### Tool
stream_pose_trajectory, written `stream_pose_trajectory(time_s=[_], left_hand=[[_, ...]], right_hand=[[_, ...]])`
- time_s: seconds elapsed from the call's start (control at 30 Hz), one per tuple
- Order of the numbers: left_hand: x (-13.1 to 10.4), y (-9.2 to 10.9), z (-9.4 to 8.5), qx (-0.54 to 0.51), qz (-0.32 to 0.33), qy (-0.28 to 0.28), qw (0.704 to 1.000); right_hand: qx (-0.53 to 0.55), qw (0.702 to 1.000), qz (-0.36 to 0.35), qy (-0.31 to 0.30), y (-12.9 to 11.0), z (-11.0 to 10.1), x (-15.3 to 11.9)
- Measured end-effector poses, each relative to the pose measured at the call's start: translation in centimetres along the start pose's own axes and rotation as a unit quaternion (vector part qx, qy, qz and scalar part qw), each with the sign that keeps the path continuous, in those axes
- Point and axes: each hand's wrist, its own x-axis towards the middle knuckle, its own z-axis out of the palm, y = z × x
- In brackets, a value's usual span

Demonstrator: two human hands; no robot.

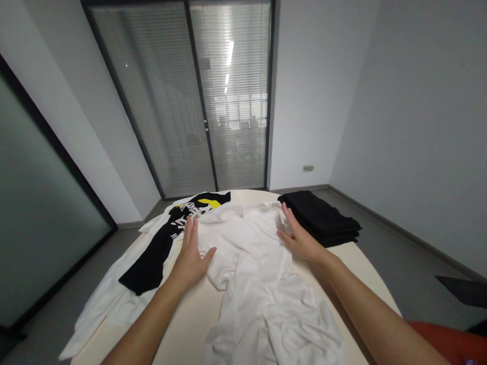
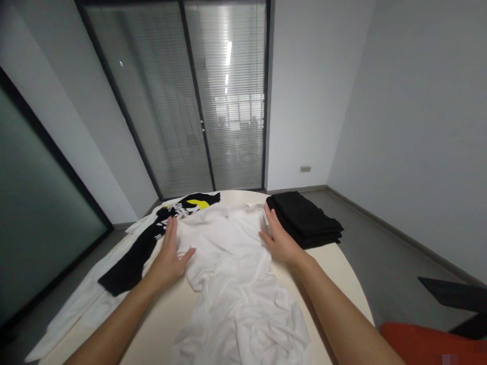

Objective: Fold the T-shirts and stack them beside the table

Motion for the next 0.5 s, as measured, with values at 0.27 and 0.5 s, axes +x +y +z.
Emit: stream_pose_trajectory(time_s=[0.27,0.5], left_hand=[[-0.7,2.8,-1.2,0.321,-0.135,-0.150,0.925],[-1.3,3.5,-0.8,0.354,-0.146,-0.239,0.892]], right_hand=[[-0.250,0.952,0.177,-0.018,-2.5,-1.8,-0.2],[-0.301,0.895,0.303,-0.133,-2.6,-2.0,-0.4]])
